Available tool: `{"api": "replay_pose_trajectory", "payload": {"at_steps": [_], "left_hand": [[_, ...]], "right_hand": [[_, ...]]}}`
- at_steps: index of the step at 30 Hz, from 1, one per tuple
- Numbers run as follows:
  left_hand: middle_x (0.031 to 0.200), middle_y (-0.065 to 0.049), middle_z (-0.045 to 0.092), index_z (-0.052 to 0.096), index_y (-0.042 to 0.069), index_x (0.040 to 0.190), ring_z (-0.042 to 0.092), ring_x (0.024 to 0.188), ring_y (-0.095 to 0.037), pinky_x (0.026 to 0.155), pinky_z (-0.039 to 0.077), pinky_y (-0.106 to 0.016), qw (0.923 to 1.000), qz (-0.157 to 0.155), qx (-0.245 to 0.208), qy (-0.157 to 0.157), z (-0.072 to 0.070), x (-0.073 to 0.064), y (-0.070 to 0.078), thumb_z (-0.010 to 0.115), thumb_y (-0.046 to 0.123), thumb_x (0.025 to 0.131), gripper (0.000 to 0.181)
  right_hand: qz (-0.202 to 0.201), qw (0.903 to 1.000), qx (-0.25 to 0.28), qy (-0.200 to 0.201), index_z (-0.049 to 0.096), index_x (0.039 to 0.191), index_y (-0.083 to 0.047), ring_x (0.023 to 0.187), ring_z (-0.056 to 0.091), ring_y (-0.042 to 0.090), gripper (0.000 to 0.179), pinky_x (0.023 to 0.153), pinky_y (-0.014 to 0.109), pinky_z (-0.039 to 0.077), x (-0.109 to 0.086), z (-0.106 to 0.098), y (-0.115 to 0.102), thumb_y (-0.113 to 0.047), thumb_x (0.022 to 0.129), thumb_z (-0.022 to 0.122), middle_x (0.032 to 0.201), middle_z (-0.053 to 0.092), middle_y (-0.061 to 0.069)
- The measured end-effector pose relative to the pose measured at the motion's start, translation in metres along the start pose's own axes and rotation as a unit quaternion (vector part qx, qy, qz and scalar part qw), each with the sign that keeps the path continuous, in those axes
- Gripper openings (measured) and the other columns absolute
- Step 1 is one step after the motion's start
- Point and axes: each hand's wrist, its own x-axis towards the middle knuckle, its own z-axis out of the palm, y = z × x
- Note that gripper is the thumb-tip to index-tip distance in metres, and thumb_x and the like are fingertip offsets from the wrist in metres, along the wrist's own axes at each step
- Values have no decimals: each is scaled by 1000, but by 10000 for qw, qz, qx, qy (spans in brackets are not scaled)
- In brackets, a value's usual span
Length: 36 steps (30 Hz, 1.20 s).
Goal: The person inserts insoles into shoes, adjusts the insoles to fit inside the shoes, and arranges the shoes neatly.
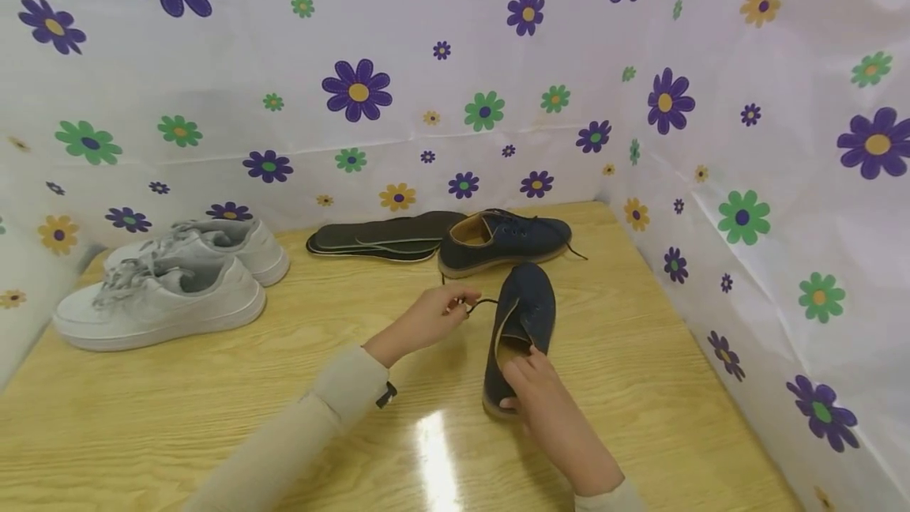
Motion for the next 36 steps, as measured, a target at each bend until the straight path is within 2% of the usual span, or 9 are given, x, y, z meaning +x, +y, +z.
{"api": "replay_pose_trajectory", "payload": {"at_steps": [8, 13, 16, 19, 22, 25, 27, 30, 36], "left_hand": [[122, -15, 59, 50, -4, 134, 56, 115, -28, 94, 46, -41, 9980, -362, -445, -266, 12, -7, -1, 44, 25, 104, 42], [124, -16, 57, 40, -3, 142, 60, 105, -28, 88, 49, -41, 9941, -574, -830, -386, 18, -5, -1, 46, 38, 102, 57], [131, -18, 52, 34, -1, 145, 58, 110, -30, 89, 49, -41, 9907, -759, -987, -548, 23, -4, 3, 49, 45, 99, 67], [139, -21, 45, 30, -1, 147, 51, 122, -33, 96, 45, -43, 9900, -912, -846, -661, 27, -3, 8, 53, 48, 95, 75], [147, -24, 36, 25, -3, 148, 41, 132, -35, 103, 39, -46, 9903, -985, -665, -721, 30, -4, 12, 58, 44, 94, 79], [143, -25, 39, 23, -4, 148, 41, 132, -34, 106, 36, -46, 9904, -973, -709, -685, 34, -5, 13, 60, 32, 94, 75], [138, -25, 44, 23, -5, 148, 43, 130, -33, 105, 37, -45, 9905, -975, -766, -593, 36, -5, 13, 59, 25, 94, 71], [136, -26, 46, 24, -7, 147, 44, 130, -33, 105, 37, -44, 9909, -968, -858, -378, 42, -4, 13, 57, 19, 94, 68], [150, -26, 29, 22, -5, 148, 37, 135, -36, 106, 36, -45, 9898, -929, -1059, -186, 48, -4, 13, 57, 30, 97, 71]], "right_hand": [[-68, 9994, 183, -283, 43, 80, -9, 74, 39, 8, 40, 95, 51, 43, -3, 0, -3, -10, 69, 81, 74, 36, -7], [25, 9979, 435, -475, 48, 84, -11, 79, 43, 7, 36, 96, 47, 44, -8, -4, -4, -8, 71, 81, 80, 42, -8], [544, 9935, 817, -574, 58, 94, -10, 94, 51, 13, 28, 92, 43, 47, -8, -11, -4, -14, 76, 79, 98, 53, -2], [1710, 9776, 1101, -539, 60, 112, -1, 113, 53, 30, 36, 90, 47, 47, -1, -23, -3, -24, 88, 70, 121, 53, 15], [3062, 9387, 1274, -939, 45, 132, 10, 120, 47, 47, 60, 93, 57, 43, 11, -35, 1, -34, 95, 61, 134, 44, 32], [3765, 8991, 1595, -1561, 32, 139, 16, 116, 50, 50, 69, 89, 53, 48, 20, -38, 6, -32, 96, 59, 134, 42, 39], [3932, 8839, 1854, -1727, 32, 138, 17, 111, 55, 48, 65, 83, 49, 52, 22, -35, 9, -23, 96, 60, 130, 46, 38], [3882, 8864, 1969, -1576, 39, 134, 18, 105, 60, 44, 52, 77, 44, 55, 24, -30, 13, -10, 94, 58, 123, 53, 35], [3721, 8950, 2023, -1401, 40, 132, 20, 105, 61, 44, 48, 80, 43, 54, 21, -30, 25, -3, 93, 53, 123, 53, 37]]}}
